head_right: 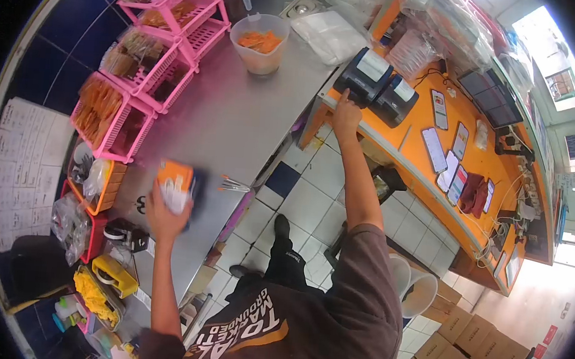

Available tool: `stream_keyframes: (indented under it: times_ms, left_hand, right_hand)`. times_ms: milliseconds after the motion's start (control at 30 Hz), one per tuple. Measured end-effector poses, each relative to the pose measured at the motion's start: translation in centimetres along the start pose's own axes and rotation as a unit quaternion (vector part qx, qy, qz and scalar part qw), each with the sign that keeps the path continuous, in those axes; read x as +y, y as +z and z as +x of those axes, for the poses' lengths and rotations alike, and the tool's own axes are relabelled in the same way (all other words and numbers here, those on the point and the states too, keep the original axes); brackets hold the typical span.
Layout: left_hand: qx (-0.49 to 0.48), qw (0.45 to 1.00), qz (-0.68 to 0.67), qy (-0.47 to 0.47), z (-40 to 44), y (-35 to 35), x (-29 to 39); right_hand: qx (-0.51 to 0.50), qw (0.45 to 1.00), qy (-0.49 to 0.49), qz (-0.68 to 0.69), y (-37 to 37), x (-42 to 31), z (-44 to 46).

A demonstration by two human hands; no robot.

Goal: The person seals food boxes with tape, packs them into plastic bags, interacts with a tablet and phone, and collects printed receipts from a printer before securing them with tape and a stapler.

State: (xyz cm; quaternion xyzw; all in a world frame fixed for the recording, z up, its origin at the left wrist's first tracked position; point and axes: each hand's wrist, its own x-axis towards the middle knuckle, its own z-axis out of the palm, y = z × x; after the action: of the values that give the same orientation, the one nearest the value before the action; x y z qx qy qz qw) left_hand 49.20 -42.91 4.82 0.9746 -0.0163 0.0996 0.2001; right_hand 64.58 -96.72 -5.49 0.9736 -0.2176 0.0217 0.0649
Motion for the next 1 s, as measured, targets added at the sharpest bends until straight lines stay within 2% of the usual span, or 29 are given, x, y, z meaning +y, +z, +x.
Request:
stream_keyframes:
  times_ms: [67,100,133,167,233,267,300,367,433,500,567,600,633,667,700,733,767,833,867,900,933,1000]
  left_hand:
    - [0.007,0.995,0.042,-0.089,5.8,3.1,2.8]
    - [0.008,0.986,0.046,-0.163,9.2,5.5,4.5]
    - [0.008,0.969,0.051,-0.242,12.0,8.1,5.3]
    - [-0.021,0.988,-0.042,-0.145,13.5,11.2,3.9]
    - [0.020,0.979,-0.197,-0.043,13.5,10.8,4.7]
    - [0.054,0.961,-0.269,-0.042,12.6,9.8,6.0]
    - [0.082,0.977,-0.197,0.015,10.8,8.9,6.4]
    - [0.105,0.975,-0.192,0.040,5.4,7.0,4.5]
    - [0.013,0.961,-0.277,0.009,-2.2,1.8,2.0]
    - [0.019,0.957,-0.291,-0.010,-11.9,-0.6,-2.1]
    - [0.067,0.925,-0.352,-0.124,-23.1,-3.3,-6.4]
    - [0.104,0.904,-0.340,-0.236,-28.5,-4.3,-9.2]
    - [0.137,0.872,-0.326,-0.340,-34.1,-5.8,-11.7]
    - [0.216,0.830,-0.286,-0.428,-39.6,-7.8,-14.8]
    - [0.323,0.735,-0.323,-0.500,-45.4,-8.7,-19.0]
    - [0.447,0.622,-0.349,-0.540,-51.2,-9.5,-23.3]
    - [0.505,0.605,-0.213,-0.578,-56.7,-10.3,-28.1]
    - [0.523,0.498,-0.249,-0.645,-61.1,-17.3,-31.2]
    - [0.520,0.482,-0.265,-0.653,-61.6,-19.3,-32.1]
    - [0.517,0.467,-0.280,-0.661,-62.3,-20.5,-32.9]
    - [0.465,0.517,-0.269,-0.667,-63.5,-20.4,-34.1]
    - [0.394,0.580,-0.227,-0.676,-66.2,-18.2,-36.4]
  right_hand:
    - [0.016,0.998,-0.047,-0.047,0.3,0.3,0.6]
    - [0.022,0.997,-0.056,-0.053,-0.8,0.1,0.7]
    - [0.034,0.998,-0.044,0.003,-2.0,-0.3,-0.3]
    - [0.044,0.997,-0.040,0.058,-3.3,-0.9,-1.8]
    - [0.039,0.994,-0.037,0.096,-5.5,-3.1,-6.1]
    - [0.016,0.987,-0.049,0.154,-8.2,-4.6,-9.7]
    - [0.066,0.967,-0.090,0.227,-8.8,-5.9,-13.3]
    - [-0.020,0.963,-0.127,0.238,-11.1,-8.6,-20.4]
    - [-0.051,0.929,-0.195,0.310,-11.2,-11.7,-27.4]
    - [-0.088,0.884,-0.271,0.369,-12.1,-15.6,-34.5]
    - [-0.137,0.835,-0.346,0.405,-12.5,-20.0,-41.5]
    - [-0.165,0.806,-0.373,0.430,-12.6,-22.3,-45.0]
    - [-0.194,0.788,-0.402,0.423,-14.8,-24.6,-48.3]
    - [-0.194,0.763,-0.449,0.422,-16.1,-26.8,-51.6]
    - [-0.189,0.740,-0.490,0.420,-16.9,-29.2,-54.9]
    - [-0.182,0.739,-0.496,0.418,-17.4,-31.7,-58.1]
    - [-0.182,0.713,-0.535,0.415,-18.0,-34.4,-61.3]
    - [-0.183,0.658,-0.600,0.417,-18.7,-39.3,-68.2]
    - [-0.182,0.628,-0.627,0.423,-18.9,-42.3,-71.3]
    - [-0.223,0.627,-0.637,0.390,-20.2,-45.4,-74.6]
    - [-0.233,0.565,-0.651,0.450,-19.8,-49.1,-78.0]
    - [-0.228,0.500,-0.690,0.472,-20.5,-56.3,-84.5]
